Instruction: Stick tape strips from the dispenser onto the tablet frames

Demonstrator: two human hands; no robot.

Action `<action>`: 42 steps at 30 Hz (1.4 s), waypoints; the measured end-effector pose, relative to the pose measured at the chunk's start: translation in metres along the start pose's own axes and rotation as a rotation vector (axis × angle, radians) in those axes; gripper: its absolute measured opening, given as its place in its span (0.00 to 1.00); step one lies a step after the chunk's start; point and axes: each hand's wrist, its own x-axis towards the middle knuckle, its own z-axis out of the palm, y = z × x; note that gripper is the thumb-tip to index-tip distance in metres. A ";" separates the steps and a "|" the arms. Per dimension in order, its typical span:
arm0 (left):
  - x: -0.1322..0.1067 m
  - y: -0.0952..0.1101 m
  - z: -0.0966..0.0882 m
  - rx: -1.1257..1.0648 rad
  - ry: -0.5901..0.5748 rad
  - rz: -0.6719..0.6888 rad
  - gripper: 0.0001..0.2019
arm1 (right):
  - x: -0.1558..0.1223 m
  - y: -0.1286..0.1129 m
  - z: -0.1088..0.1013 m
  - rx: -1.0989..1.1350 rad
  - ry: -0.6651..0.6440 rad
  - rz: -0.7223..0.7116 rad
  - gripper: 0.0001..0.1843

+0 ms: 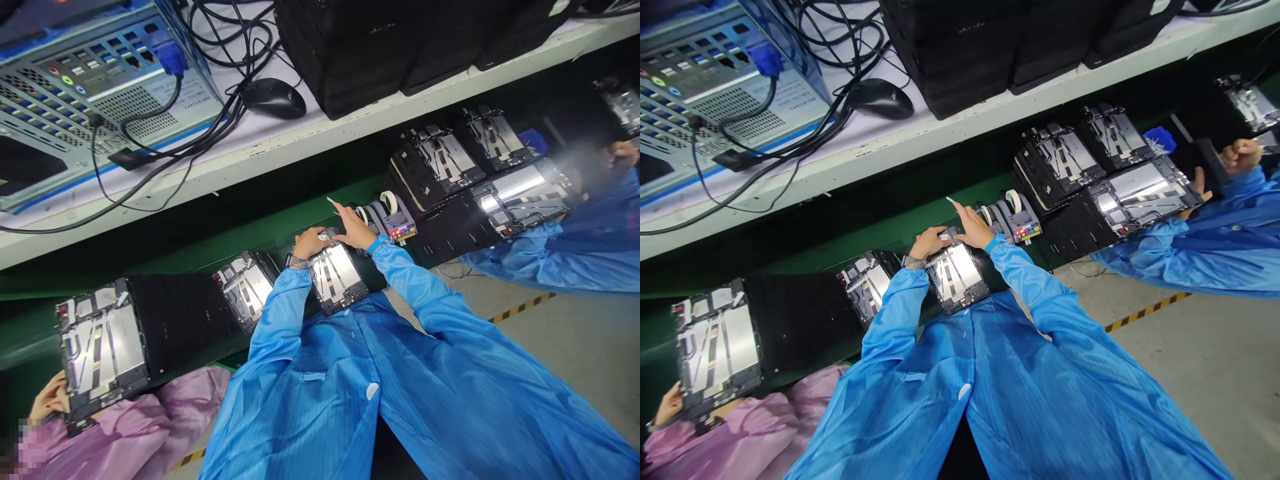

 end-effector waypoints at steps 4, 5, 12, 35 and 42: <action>0.004 0.000 -0.006 -0.042 -0.058 -0.034 0.30 | 0.007 0.004 0.000 0.001 -0.002 -0.048 0.59; 0.005 0.000 -0.007 -0.048 -0.069 -0.039 0.30 | 0.010 0.006 0.000 0.029 0.011 -0.058 0.59; 0.004 0.000 -0.010 -0.015 -0.080 -0.055 0.34 | 0.019 0.013 0.001 -0.018 0.019 -0.151 0.62; 0.012 0.004 -0.015 -0.140 -0.096 -0.128 0.31 | 0.036 0.006 -0.005 0.130 -0.374 -0.013 0.48; 0.013 0.003 -0.015 -0.096 -0.133 -0.101 0.33 | 0.041 0.002 -0.002 0.054 -0.395 0.023 0.48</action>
